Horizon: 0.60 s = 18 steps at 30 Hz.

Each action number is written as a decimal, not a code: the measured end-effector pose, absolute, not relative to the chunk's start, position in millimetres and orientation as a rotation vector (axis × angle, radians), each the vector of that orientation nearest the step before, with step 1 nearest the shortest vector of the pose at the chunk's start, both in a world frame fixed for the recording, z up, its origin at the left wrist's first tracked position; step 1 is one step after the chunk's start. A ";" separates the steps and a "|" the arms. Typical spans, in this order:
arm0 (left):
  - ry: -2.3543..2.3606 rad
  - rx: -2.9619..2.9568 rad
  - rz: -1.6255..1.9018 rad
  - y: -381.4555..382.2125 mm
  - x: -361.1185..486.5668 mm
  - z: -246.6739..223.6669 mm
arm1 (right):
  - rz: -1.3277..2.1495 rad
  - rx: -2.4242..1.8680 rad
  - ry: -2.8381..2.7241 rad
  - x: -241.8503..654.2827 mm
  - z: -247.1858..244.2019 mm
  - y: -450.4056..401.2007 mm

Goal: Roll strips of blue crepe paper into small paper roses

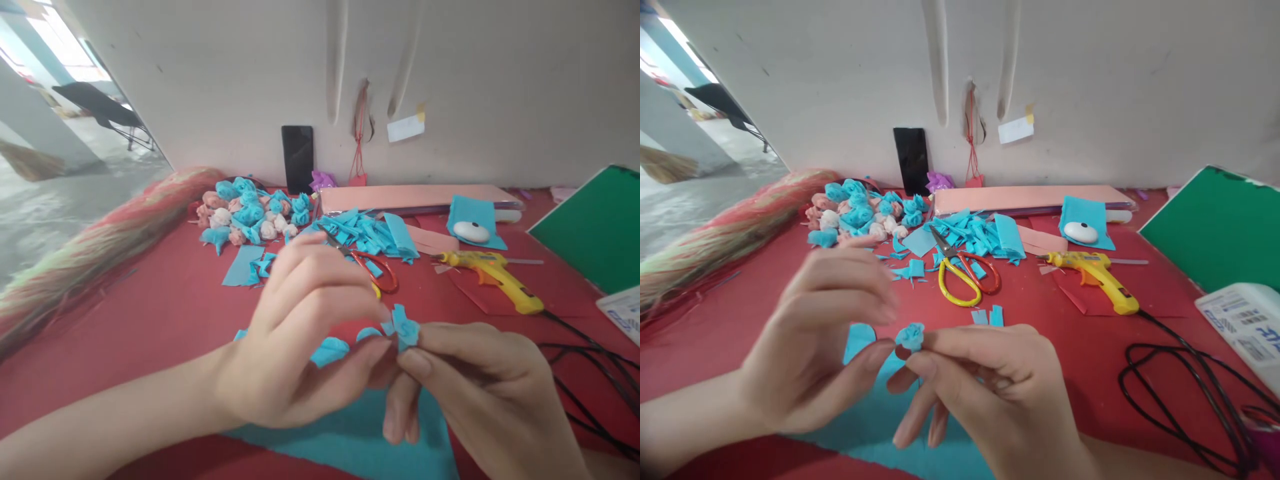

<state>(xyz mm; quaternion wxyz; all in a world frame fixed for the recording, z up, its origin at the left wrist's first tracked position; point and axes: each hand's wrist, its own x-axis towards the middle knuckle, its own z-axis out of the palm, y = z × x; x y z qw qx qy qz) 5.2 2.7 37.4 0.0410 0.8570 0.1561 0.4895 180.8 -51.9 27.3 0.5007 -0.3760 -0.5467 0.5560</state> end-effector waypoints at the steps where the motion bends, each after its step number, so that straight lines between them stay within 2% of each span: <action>1: 0.486 2.751 1.552 4.9 3.9 40.0 | 1.343 -0.910 -1.318 180.6 26.9 -52.0; 4: 0.482 2.926 1.767 8.1 3.8 41.8 | 1.384 -0.895 -1.280 179.3 25.7 -51.8; 8: 0.545 2.850 2.009 7.1 8.6 36.8 | 1.360 -0.899 -1.260 175.5 26.4 -48.9; 18: 0.461 3.016 1.829 6.1 1.0 47.5 | 1.306 -0.968 -1.277 174.1 28.7 -53.0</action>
